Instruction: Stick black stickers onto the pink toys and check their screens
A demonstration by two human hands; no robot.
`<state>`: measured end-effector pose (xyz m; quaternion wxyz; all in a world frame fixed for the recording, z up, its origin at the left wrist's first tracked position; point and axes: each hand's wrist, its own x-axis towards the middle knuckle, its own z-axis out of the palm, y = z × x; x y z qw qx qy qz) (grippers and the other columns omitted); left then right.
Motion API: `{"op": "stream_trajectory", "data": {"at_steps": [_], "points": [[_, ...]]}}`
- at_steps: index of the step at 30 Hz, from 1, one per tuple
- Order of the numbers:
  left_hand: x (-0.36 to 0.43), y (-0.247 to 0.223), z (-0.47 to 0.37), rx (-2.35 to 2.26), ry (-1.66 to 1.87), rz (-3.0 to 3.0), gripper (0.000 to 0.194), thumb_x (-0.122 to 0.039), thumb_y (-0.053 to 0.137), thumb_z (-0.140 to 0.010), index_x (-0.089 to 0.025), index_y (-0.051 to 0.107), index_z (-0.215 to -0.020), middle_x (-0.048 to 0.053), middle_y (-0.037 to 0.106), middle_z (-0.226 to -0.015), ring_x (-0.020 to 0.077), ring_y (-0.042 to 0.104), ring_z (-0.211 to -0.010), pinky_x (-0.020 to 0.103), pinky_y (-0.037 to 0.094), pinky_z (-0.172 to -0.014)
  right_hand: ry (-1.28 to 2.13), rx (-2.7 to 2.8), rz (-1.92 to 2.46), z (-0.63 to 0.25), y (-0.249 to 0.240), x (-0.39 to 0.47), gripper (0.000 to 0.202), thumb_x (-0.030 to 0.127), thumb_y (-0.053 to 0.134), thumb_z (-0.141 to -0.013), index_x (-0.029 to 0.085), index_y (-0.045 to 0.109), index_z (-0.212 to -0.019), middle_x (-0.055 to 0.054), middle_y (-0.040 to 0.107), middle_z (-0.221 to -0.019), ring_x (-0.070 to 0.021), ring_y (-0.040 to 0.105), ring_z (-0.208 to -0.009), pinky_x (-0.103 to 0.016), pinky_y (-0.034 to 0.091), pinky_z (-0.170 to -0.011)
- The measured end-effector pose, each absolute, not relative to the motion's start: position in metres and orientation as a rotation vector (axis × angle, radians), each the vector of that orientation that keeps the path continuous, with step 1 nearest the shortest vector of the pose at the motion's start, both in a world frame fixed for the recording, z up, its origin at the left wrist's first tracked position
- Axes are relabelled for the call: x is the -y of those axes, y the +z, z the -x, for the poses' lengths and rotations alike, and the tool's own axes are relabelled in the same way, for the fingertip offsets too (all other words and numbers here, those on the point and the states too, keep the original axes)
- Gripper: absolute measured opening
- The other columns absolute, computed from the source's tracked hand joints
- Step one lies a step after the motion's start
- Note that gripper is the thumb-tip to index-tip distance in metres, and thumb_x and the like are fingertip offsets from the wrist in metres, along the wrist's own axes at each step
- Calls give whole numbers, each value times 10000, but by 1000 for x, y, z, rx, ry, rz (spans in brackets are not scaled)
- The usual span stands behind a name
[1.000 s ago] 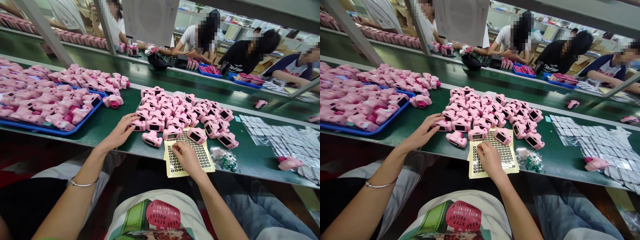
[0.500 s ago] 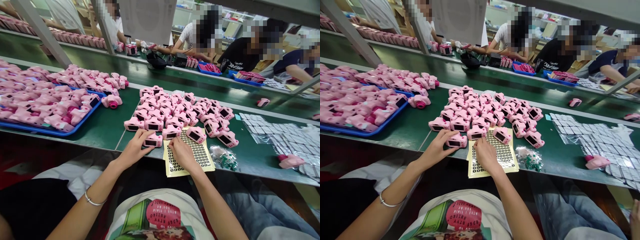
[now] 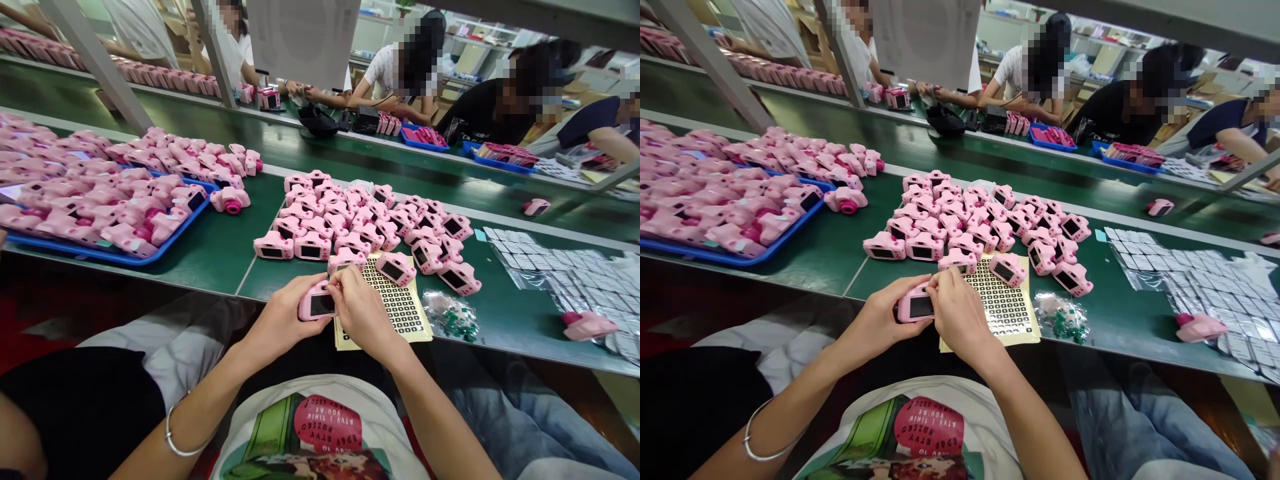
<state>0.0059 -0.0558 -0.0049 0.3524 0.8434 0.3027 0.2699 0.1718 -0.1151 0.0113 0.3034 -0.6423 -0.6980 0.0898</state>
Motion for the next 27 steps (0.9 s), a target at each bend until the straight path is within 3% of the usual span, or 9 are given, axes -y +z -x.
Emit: {"op": "stream_trajectory", "data": {"at_steps": [9,18,23,27], "points": [[60,2,-9,-764,680,-2202,615,-164,744,-761,-260,494,-1315,7,582,-1284,169,567,-1157,269,439,-1003,157,1896,1732,-173,12,118,170,235,380,-1001,153,520,-951,-77,561,-921,-216,574,-751,-316,399,-620],[67,1,-13,-780,704,-2218,605,-154,722,-767,-254,483,-1314,46,574,-1294,214,567,-1175,335,470,-1010,102,1813,1708,-166,10,123,202,249,375,-1003,164,542,-929,-88,573,-897,-219,568,-783,-325,430,-666],[71,2,-14,-835,855,-2396,599,-155,683,-810,-259,463,-1358,80,550,-1320,251,542,-1214,402,461,-1037,344,1489,1572,-169,6,125,112,300,538,-945,194,527,-913,-31,541,-876,-150,534,-714,-277,434,-640],[71,11,-11,-777,860,-2269,572,-171,702,-811,-287,501,-1333,55,561,-1301,236,545,-1201,378,456,-1037,794,1276,1488,-180,7,125,281,410,650,-862,202,517,-997,-5,550,-907,-107,487,-629,-246,427,-560]]}}
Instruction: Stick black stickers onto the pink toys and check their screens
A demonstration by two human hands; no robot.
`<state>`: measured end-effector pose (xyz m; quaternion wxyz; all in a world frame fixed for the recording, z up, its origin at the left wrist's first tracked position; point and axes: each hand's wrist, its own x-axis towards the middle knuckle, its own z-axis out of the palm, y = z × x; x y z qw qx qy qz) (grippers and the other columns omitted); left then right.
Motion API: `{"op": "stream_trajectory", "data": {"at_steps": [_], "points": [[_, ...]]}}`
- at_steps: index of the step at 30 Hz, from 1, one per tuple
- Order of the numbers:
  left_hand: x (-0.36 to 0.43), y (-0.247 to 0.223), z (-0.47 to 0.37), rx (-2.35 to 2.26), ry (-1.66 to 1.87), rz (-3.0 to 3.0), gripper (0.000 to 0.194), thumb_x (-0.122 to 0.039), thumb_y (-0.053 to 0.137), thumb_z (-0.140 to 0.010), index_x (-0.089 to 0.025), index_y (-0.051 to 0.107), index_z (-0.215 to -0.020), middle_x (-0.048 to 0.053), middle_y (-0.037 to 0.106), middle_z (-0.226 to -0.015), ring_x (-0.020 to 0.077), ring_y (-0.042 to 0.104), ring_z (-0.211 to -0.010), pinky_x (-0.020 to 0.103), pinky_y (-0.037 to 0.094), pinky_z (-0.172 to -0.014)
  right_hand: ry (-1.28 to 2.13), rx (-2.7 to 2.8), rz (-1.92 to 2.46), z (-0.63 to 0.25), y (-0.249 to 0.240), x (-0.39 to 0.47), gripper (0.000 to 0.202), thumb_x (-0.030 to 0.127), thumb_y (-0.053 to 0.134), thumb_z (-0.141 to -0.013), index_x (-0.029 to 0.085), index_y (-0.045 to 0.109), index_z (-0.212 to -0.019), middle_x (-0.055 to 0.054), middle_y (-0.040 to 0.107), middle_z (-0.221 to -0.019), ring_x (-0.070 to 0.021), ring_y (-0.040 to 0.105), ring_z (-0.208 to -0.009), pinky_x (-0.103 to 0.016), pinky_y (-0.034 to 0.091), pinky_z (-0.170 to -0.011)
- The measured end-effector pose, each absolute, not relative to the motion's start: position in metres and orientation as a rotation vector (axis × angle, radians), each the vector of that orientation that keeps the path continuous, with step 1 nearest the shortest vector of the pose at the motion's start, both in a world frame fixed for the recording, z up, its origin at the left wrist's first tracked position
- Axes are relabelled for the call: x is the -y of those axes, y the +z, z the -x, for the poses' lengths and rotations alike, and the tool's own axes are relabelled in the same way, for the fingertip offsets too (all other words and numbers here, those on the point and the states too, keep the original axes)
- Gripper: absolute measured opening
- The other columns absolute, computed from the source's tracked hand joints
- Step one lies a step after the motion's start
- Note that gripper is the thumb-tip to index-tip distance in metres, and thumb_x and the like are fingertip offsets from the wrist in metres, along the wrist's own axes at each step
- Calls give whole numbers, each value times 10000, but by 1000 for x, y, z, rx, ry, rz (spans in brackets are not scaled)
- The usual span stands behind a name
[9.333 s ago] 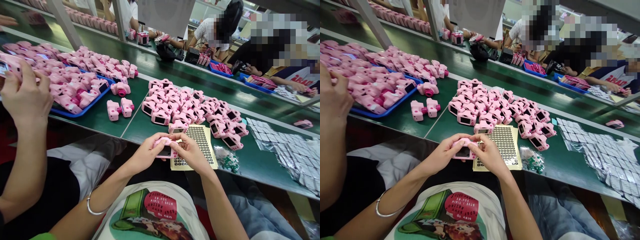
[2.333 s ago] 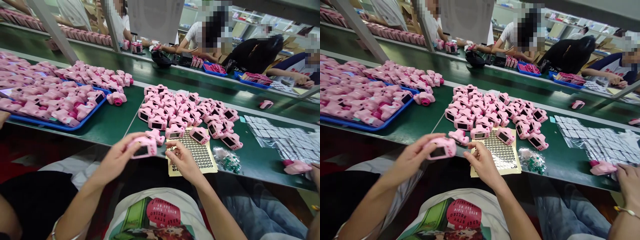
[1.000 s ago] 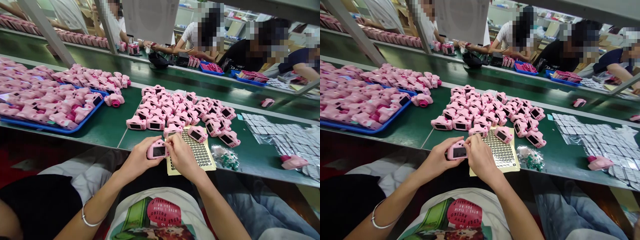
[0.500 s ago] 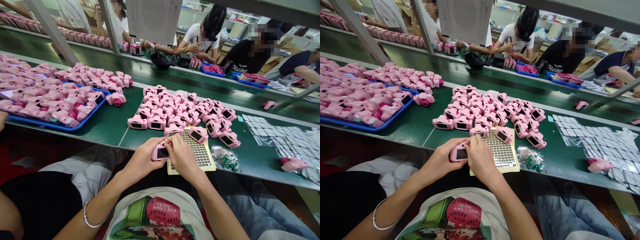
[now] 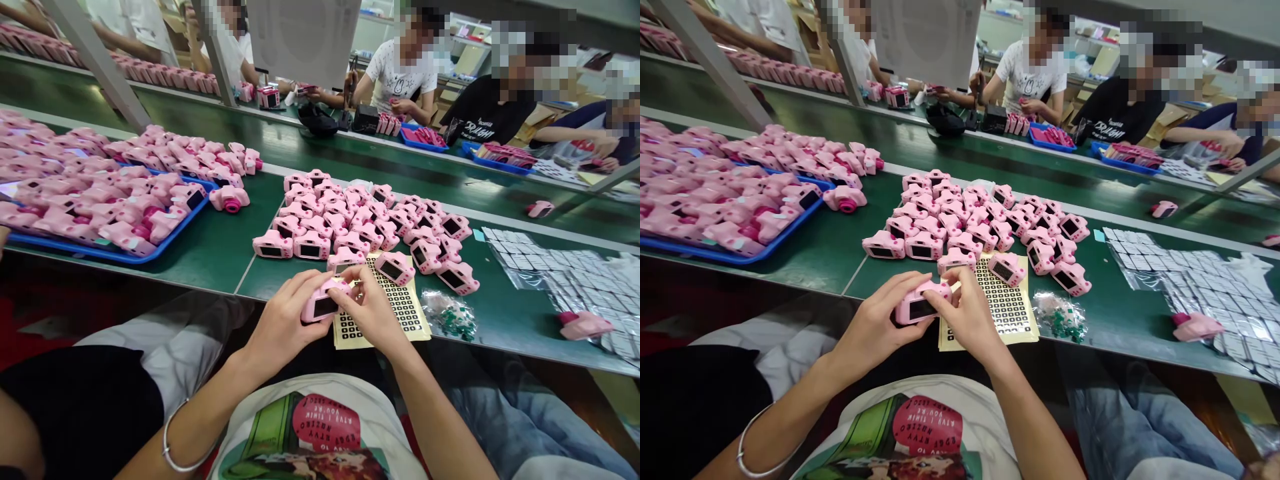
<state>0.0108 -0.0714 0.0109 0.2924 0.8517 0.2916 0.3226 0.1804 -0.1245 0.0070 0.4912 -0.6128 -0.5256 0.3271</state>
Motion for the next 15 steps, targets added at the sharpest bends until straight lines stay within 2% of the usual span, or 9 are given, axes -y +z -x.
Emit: {"op": "stream_trajectory", "data": {"at_steps": [4,9,15], "points": [[66,19,-8,-733,653,-1825,549,-271,770,-769,-306,539,-1267,16,620,-1225,212,618,-1082,318,513,-947,1208,1206,1324,-187,11,128,250,437,574,-909,208,540,-1002,32,532,-752,-98,479,-554,-216,431,-480],[59,15,-13,-773,681,-1623,294,-398,519,-951,-256,602,-1195,18,654,-1175,199,616,-1078,314,477,-996,1186,1176,1330,-183,6,131,247,424,611,-893,218,543,-1010,51,506,-700,-86,466,-482,-209,410,-433],[58,3,-15,-816,780,-1718,283,-386,541,-934,-219,617,-1149,31,659,-1126,197,609,-1056,310,461,-994,1068,1263,1376,-180,-6,126,252,427,599,-903,214,554,-1028,16,562,-775,-112,528,-557,-235,445,-503]]}}
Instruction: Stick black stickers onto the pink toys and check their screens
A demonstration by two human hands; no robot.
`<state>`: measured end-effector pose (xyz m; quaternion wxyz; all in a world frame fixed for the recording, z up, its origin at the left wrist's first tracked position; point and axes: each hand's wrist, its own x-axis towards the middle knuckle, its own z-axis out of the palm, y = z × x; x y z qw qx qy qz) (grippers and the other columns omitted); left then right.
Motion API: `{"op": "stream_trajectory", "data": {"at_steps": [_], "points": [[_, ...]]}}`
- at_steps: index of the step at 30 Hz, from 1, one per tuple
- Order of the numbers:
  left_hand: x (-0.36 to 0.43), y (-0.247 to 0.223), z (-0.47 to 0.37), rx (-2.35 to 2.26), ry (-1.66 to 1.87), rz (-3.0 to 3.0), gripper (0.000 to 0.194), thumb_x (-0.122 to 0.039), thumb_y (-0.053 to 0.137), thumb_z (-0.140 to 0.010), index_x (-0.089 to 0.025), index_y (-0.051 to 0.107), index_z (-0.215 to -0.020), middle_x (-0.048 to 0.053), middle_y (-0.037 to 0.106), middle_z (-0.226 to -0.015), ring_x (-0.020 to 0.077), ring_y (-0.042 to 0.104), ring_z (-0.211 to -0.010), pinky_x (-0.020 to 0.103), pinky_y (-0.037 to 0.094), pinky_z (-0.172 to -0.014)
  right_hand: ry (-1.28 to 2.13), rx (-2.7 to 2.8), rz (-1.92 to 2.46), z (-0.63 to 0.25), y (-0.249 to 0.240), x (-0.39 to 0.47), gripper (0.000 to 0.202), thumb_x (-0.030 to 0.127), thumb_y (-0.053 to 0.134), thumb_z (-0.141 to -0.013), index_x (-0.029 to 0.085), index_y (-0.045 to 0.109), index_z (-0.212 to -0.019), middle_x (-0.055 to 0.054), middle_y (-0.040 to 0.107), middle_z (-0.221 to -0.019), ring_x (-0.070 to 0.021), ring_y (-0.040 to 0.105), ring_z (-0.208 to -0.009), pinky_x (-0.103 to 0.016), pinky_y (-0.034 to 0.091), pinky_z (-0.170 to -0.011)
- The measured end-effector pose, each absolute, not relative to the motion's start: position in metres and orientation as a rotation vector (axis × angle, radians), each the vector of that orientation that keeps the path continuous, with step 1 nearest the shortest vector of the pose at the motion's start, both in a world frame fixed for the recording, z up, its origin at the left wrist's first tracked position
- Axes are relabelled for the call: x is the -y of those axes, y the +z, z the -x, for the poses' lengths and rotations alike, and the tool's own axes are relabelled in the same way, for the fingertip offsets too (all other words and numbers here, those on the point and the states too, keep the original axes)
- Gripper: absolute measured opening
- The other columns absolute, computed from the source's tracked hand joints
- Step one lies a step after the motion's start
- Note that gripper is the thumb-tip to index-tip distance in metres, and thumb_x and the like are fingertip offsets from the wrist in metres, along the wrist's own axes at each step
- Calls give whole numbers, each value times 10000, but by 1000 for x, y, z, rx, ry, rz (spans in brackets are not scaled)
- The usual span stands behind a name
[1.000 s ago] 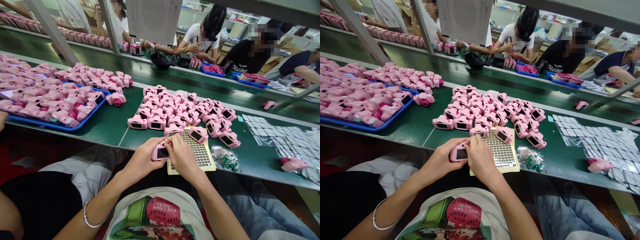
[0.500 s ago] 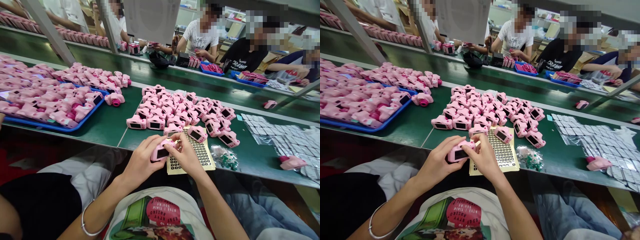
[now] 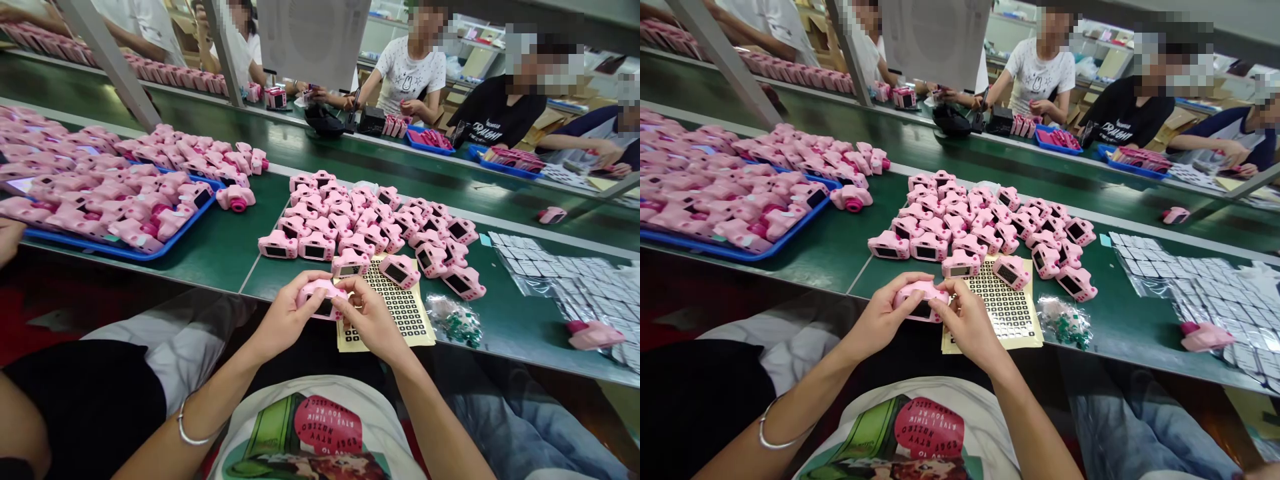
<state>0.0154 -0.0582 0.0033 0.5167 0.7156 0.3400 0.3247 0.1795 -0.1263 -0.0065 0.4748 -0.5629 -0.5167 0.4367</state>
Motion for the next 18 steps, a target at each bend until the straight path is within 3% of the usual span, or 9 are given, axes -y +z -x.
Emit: {"op": "stream_trajectory", "data": {"at_steps": [5,9,13,15,17,18], "points": [[50,-15,-4,-831,797,-1765,318,-381,496,-952,-225,550,-1224,61,600,-1210,210,568,-1129,347,438,-1035,847,1506,1444,-175,-14,111,183,344,532,-946,205,559,-1061,-36,622,-933,-150,599,-704,-255,476,-602],[28,-25,20,-916,897,-1965,532,-408,533,-928,-271,347,-1407,100,399,-1403,242,456,-1234,385,456,-1007,438,1723,1622,-163,-21,92,180,248,481,-965,163,533,-1115,-113,603,-1072,-213,620,-853,-307,503,-687],[-17,-18,43,-1380,1184,-2106,340,-355,529,-923,-254,539,-1247,97,456,-1238,249,476,-1107,368,509,-881,84,1866,1898,-148,-30,73,231,207,414,-994,118,515,-1182,-191,519,-1192,-209,623,-731,-299,476,-535],[-51,-11,51,-1537,1210,-2126,338,-290,576,-878,-218,571,-1208,118,454,-1215,276,457,-1142,366,518,-867,-22,1881,1948,-143,-34,64,235,167,384,-997,119,512,-1188,-201,484,-1231,-192,627,-717,-278,465,-507],[-91,-5,56,-1602,1212,-2149,429,-228,622,-823,-169,548,-1242,153,429,-1262,316,391,-1239,429,446,-995,-66,1860,1949,-142,-35,58,231,141,384,-991,128,507,-1186,-193,475,-1230,-175,629,-715,-264,472,-509],[-110,-3,57,-1626,1205,-2166,479,-209,646,-794,-146,534,-1256,172,409,-1299,338,345,-1289,481,346,-1085,-65,1846,1937,-141,-35,55,223,147,398,-990,130,503,-1186,-188,478,-1217,-171,629,-710,-262,480,-513]]}}
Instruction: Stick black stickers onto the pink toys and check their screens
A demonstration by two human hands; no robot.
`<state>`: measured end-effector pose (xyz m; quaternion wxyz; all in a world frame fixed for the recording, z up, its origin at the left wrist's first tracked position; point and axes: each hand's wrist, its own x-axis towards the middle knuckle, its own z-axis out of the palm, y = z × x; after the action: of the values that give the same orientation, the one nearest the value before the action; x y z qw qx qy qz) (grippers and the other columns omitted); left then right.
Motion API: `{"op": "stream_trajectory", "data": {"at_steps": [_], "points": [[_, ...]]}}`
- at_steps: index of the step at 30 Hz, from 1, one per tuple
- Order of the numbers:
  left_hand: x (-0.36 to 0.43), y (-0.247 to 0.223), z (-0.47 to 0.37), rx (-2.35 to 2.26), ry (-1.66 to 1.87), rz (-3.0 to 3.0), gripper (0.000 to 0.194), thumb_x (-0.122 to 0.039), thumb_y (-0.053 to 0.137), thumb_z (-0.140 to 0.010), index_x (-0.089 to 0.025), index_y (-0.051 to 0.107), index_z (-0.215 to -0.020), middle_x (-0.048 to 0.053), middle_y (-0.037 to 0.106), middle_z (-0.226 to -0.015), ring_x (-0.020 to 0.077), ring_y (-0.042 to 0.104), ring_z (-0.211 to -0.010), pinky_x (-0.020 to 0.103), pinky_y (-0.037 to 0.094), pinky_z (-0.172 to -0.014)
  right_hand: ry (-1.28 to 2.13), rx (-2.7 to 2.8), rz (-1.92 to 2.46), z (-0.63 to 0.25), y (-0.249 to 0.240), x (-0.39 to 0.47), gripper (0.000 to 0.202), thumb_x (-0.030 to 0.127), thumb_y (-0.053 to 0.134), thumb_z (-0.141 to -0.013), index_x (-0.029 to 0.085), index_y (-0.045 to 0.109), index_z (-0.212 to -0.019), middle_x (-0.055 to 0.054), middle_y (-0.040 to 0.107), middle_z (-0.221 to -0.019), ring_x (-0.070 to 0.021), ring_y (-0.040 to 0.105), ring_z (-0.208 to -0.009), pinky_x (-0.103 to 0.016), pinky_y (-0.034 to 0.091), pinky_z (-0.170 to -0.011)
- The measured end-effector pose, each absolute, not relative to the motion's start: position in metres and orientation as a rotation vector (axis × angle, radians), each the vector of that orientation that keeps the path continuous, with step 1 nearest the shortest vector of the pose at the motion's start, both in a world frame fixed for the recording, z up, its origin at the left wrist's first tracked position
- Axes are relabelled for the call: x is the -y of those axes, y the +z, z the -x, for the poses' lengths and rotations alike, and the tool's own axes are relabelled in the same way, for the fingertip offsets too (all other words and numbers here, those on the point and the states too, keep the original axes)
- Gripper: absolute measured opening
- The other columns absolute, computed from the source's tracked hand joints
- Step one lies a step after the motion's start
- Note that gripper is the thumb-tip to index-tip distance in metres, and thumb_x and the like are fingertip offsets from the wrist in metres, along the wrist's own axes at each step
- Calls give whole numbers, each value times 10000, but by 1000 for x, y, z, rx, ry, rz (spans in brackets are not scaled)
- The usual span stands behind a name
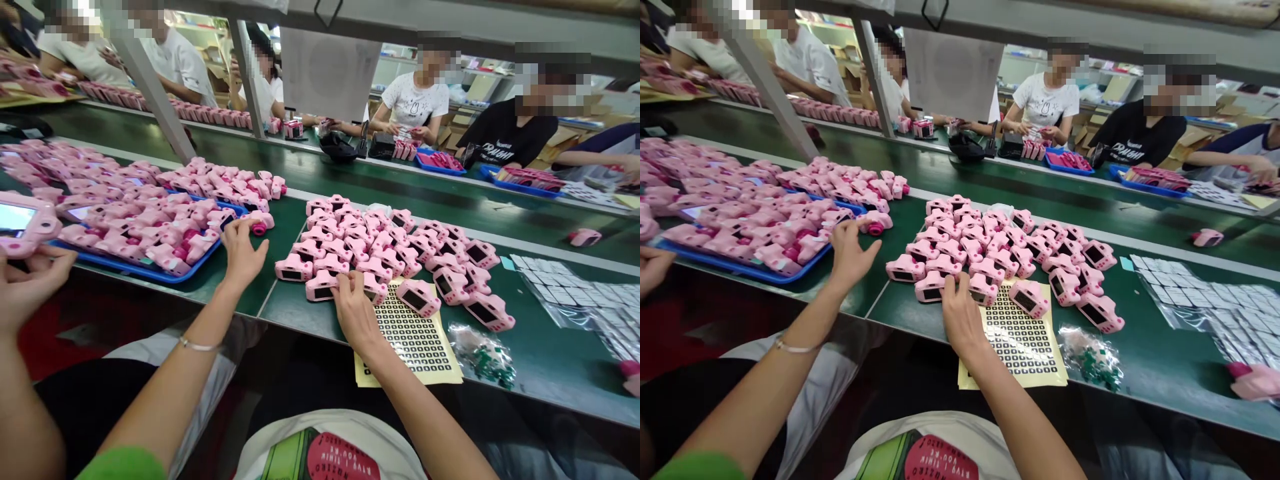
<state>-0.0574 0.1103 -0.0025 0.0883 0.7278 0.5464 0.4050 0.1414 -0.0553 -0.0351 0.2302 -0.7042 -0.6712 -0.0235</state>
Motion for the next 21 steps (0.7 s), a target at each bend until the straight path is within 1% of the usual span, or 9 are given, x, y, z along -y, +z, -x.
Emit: {"op": "stream_trajectory", "data": {"at_steps": [1,3,6,8,11,13,15,18,21], "points": [[-129,0,59,-1642,1190,-2185,525,-207,677,-763,-131,524,-1259,187,384,-1341,360,299,-1325,515,258,-1130,-54,1834,1919,-142,-35,54,217,163,418,-987,128,498,-1186,-183,482,-1200,-172,629,-703,-267,489,-512],[-159,2,61,-1628,1120,-2231,578,-210,740,-690,-134,536,-1226,186,417,-1346,387,297,-1329,545,203,-1139,-42,1823,1863,-143,-34,55,238,206,441,-984,121,480,-1203,-185,483,-1184,-189,630,-706,-287,509,-503],[-184,2,64,-1551,1020,-2283,515,-191,771,-628,-155,592,-1110,152,565,-1194,379,443,-1216,546,290,-1087,-68,1790,1768,-146,-33,64,299,248,414,-992,126,447,-1263,-201,472,-1208,-228,644,-784,-323,547,-526],[-186,2,67,-1500,1030,-2287,460,-188,759,-638,-159,608,-1071,140,607,-1139,363,494,-1175,533,325,-1073,-76,1748,1724,-148,-33,72,308,250,390,-999,134,448,-1278,-202,478,-1206,-258,645,-889,-347,576,-604],[-170,6,70,-1437,1168,-2231,462,-261,721,-725,-146,568,-1146,148,595,-1217,330,510,-1208,491,364,-1079,-25,1694,1650,-152,-31,82,295,250,384,-1000,142,474,-1260,-195,490,-1187,-287,601,-1047,-383,582,-735],[-143,14,69,-1387,1277,-2160,520,-339,651,-818,-143,464,-1261,154,576,-1266,291,550,-1191,446,444,-1028,93,1619,1583,-153,-26,88,271,271,392,-999,163,503,-1221,-177,504,-1177,-278,585,-1059,-403,569,-789],[-102,23,65,-1251,1329,-2082,569,-388,610,-864,-175,358,-1328,134,597,-1246,245,610,-1131,382,527,-940,368,1463,1507,-152,-17,92,243,326,420,-994,190,534,-1160,-142,538,-1135,-228,612,-895,-394,572,-748],[-28,33,55,-755,1200,-1832,579,-339,810,-736,-239,488,-1206,105,619,-1243,268,604,-1167,392,538,-962,1090,1132,1250,-148,0,99,315,460,424,-986,221,523,-1165,-78,584,-1023,-135,567,-617,-331,568,-580],[32,32,49,-455,840,-1777,500,-283,832,-729,-308,565,-1152,87,591,-1311,287,538,-1267,445,505,-1023,1657,914,873,-149,11,108,390,525,434,-975,236,523,-1222,-46,603,-934,-129,596,-660,-265,550,-555]]}}
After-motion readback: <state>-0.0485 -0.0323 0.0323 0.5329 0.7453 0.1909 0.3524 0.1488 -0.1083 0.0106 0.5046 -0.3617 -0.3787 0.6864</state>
